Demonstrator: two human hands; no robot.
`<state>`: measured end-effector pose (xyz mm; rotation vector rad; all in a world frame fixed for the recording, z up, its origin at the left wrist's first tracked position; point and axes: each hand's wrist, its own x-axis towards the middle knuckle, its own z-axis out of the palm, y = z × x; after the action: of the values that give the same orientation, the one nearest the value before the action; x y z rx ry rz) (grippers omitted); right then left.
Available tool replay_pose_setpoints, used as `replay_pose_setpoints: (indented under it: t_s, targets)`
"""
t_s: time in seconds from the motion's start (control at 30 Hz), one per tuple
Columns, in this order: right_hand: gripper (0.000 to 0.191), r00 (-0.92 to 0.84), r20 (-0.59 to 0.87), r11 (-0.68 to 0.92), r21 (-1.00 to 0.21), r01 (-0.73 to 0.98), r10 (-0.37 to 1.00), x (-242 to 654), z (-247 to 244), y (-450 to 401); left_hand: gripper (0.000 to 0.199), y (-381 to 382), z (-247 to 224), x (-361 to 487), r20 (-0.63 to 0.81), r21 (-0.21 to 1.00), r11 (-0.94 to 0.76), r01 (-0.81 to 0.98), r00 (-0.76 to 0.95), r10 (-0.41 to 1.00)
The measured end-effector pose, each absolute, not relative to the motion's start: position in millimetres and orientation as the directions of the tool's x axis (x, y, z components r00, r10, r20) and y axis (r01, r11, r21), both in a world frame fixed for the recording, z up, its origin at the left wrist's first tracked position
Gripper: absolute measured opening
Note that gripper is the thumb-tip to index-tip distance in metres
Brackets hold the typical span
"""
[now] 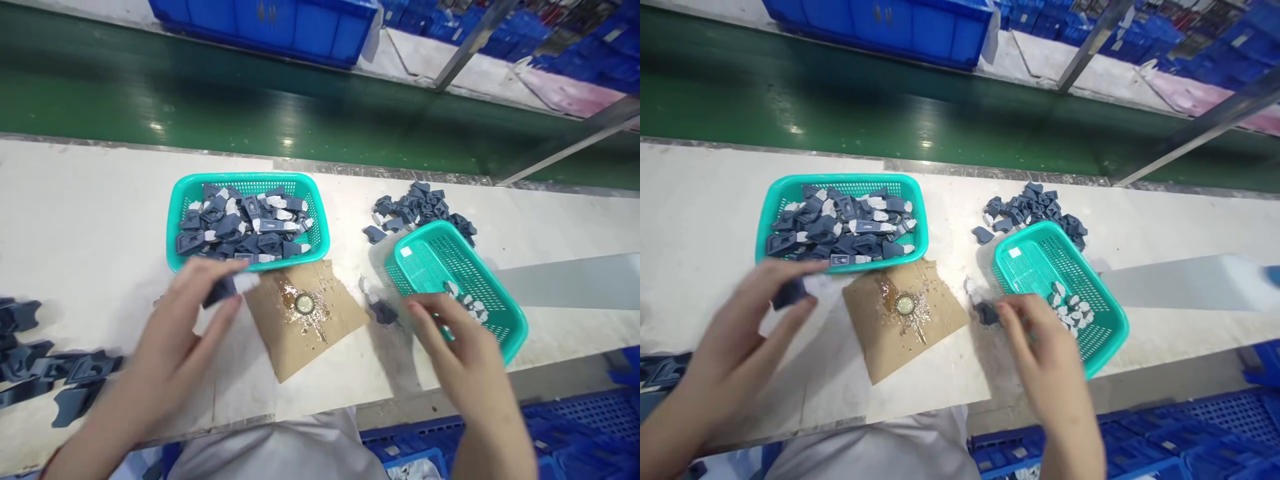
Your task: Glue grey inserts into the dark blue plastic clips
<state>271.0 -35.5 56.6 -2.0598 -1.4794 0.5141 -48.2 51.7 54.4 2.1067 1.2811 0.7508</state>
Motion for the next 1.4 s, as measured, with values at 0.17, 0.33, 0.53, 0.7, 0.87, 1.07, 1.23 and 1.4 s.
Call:
replay_pose_setpoints:
  t_s: [0.17, 0.33, 0.53, 0.7, 0.87, 1.07, 1.23, 1.4]
  targets:
    - [0.025, 0.645, 0.043, -0.597, -0.336, 0.729, 0.763, 322, 60, -41, 0.051, 113, 70, -48, 0.241, 0.459, -0.406, 0.790, 0.328, 0.913]
    - [0.026, 0.641, -0.168, -0.661, -0.264, 0.702, 0.749, 354, 42, -27, 0.064, 138, 56, -49, 0.078, 0.435, -0.410, 0.802, 0.420, 0.904]
    - [0.014, 0.685, -0.217, -0.719, -0.210, 0.663, 0.695, 375, 28, -15, 0.073, 130, 54, -53, 0.021, 0.406, -0.438, 0.802, 0.471, 0.882]
    - [0.009, 0.710, -0.206, -0.739, -0.162, 0.654, 0.673, 376, 22, -9, 0.072, 133, 61, -38, 0.017, 0.439, -0.504, 0.744, 0.554, 0.832]
    - [0.019, 0.755, -0.132, -0.750, -0.315, 0.582, 0.642, 365, 37, -7, 0.063, 131, 61, -27, 0.046, 0.427, -0.521, 0.739, 0.558, 0.829]
    - [0.021, 0.800, 0.135, -0.338, -0.856, 0.391, 0.585, 323, 47, -15, 0.038, 90, 68, -61, 0.390, 0.353, -0.631, 0.691, 0.504, 0.771]
    - [0.029, 0.672, 0.154, -0.025, -0.968, 0.249, 0.724, 267, 36, -20, 0.029, 31, 53, -115, 0.541, 0.387, -0.521, 0.761, 0.270, 0.796]
    - [0.032, 0.476, -0.057, -0.188, -0.955, 0.231, 0.877, 237, 18, -7, 0.022, -1, 36, -181, 0.434, 0.334, 0.027, 0.942, -0.179, 0.883]
